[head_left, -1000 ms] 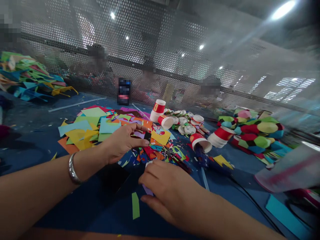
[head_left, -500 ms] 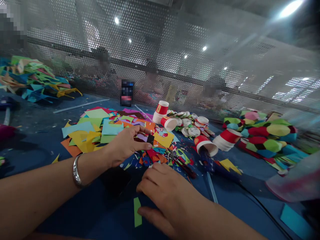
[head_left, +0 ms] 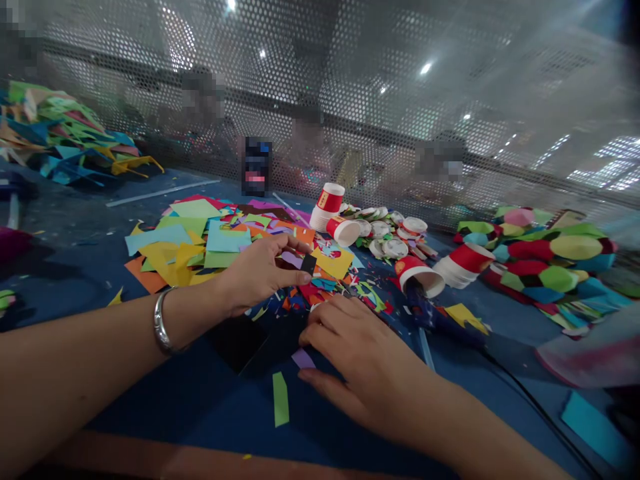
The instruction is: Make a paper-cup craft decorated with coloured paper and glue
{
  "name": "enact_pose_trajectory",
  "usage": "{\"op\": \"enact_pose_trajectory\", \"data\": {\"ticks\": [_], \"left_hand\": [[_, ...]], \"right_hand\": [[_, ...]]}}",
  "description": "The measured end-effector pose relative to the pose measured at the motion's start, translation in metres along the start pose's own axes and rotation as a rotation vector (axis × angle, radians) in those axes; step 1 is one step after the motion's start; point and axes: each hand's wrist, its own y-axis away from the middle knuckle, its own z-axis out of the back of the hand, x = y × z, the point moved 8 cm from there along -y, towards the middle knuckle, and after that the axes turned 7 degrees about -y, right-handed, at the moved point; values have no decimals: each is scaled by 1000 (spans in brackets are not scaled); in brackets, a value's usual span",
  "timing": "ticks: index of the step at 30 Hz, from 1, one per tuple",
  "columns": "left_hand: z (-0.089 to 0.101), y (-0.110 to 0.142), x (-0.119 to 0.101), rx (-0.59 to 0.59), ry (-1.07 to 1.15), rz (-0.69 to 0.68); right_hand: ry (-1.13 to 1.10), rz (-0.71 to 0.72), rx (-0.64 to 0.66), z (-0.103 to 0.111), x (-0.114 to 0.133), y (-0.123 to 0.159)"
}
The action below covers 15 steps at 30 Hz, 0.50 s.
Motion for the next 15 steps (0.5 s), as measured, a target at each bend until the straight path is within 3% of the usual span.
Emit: {"op": "enact_pose_trajectory", "data": {"ticks": [15], "left_hand": [[-3,-1,6,45,-30,-43]], "right_hand": [[-74,-115,16,-1,-3,-1]]}}
